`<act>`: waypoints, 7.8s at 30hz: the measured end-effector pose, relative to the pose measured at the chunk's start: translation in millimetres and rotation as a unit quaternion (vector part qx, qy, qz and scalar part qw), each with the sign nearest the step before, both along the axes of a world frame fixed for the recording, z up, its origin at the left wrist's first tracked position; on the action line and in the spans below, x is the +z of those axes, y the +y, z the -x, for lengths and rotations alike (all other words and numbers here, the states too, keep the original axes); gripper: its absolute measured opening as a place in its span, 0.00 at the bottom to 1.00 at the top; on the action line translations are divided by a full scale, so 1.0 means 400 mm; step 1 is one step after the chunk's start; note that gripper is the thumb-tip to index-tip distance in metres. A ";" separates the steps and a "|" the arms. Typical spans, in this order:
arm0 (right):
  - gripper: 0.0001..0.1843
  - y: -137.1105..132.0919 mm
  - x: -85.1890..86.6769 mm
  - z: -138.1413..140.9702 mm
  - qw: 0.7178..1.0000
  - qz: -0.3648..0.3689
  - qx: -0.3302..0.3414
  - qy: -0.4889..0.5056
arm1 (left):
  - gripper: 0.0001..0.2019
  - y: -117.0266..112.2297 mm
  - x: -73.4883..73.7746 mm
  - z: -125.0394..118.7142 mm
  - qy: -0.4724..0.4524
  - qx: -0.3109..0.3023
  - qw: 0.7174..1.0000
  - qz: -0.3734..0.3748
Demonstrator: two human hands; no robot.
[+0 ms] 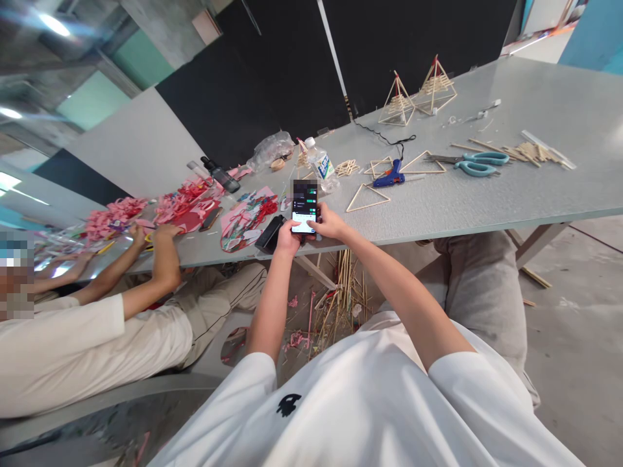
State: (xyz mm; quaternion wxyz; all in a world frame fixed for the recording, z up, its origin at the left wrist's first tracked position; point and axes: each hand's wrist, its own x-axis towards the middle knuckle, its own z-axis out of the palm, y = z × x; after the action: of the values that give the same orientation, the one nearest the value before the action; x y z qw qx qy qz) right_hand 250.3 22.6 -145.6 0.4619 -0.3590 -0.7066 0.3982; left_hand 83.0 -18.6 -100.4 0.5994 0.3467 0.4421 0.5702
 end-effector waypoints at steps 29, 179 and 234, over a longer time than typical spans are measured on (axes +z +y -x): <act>0.42 0.000 0.001 0.006 0.999 -0.015 -0.033 -0.028 | 0.20 -0.003 0.003 -0.006 -0.003 0.010 1.000 0.002; 0.28 0.016 -0.009 0.005 0.999 0.032 0.009 0.041 | 0.31 -0.001 -0.006 0.018 0.020 -0.006 1.000 -0.023; 0.28 0.013 -0.004 0.007 1.000 0.015 0.008 0.025 | 0.25 -0.002 0.009 0.002 -0.002 0.003 1.000 -0.004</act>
State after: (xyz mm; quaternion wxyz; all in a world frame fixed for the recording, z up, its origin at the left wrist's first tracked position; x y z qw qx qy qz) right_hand 247.4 27.9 -147.1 0.4709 -0.3496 -0.6917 0.4214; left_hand 82.3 -19.3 -96.9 0.5973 0.3470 0.4398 0.5740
